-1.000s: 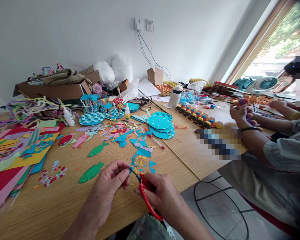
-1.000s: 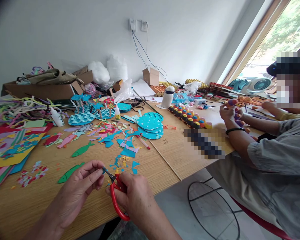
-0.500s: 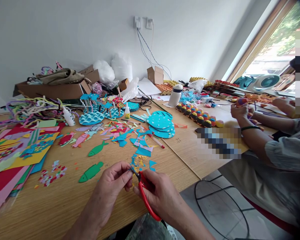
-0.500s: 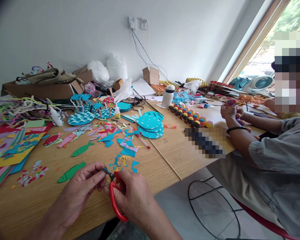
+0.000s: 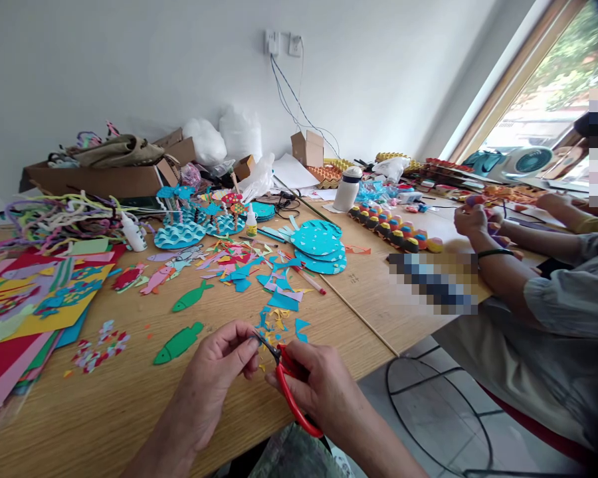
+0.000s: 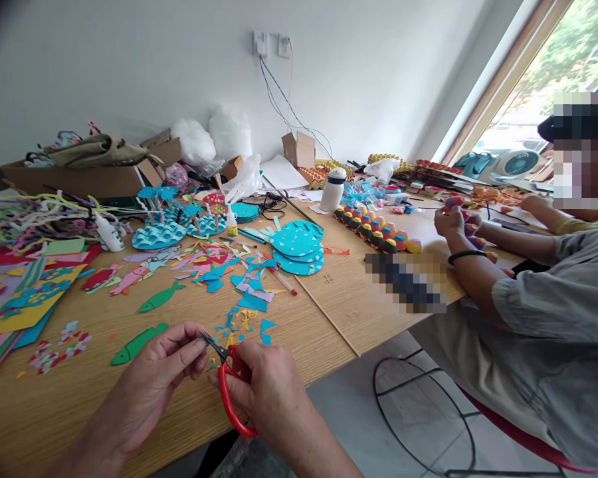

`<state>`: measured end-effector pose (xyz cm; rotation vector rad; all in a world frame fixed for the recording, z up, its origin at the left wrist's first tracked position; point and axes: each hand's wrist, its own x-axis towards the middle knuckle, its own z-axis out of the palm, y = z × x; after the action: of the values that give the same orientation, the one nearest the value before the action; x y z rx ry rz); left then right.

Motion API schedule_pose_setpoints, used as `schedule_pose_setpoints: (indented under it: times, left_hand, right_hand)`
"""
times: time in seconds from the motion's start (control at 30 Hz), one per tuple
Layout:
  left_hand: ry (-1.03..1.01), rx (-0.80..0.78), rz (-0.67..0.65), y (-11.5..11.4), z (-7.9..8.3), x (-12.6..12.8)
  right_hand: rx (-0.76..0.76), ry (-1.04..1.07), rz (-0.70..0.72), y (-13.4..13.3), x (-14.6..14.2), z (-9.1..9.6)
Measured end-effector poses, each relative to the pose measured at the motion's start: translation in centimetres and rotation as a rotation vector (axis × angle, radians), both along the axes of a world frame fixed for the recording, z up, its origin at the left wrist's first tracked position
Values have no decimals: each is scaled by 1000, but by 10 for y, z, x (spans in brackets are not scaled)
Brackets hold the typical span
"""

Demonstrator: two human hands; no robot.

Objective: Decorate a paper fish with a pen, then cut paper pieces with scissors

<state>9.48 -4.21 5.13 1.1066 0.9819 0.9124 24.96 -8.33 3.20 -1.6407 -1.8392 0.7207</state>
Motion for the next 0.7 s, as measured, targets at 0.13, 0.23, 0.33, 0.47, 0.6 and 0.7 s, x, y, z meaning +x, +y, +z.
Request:
schedule_pose_setpoints:
  times: [0.13, 0.23, 0.33, 0.47, 0.6, 0.7]
  left_hand:
    - [-20, -14, 14, 3, -3, -2]
    - [6, -1, 28, 6, -3, -1]
    - [67, 19, 65, 9, -2, -1]
    - [156, 58, 23, 11, 1, -2]
    - [212, 66, -58, 13, 3, -2]
    - [245, 104, -69, 15, 4, -2]
  right_hand:
    - [-40, -17, -3, 3, 1, 5]
    - [-54, 11, 9, 7, 3, 12]
    - [-45, 112, -7, 13, 4, 17]
    - [39, 324, -18, 25, -2, 22]
    - [103, 300, 49, 33, -10, 29]
    - [133, 237, 81, 36, -12, 32]
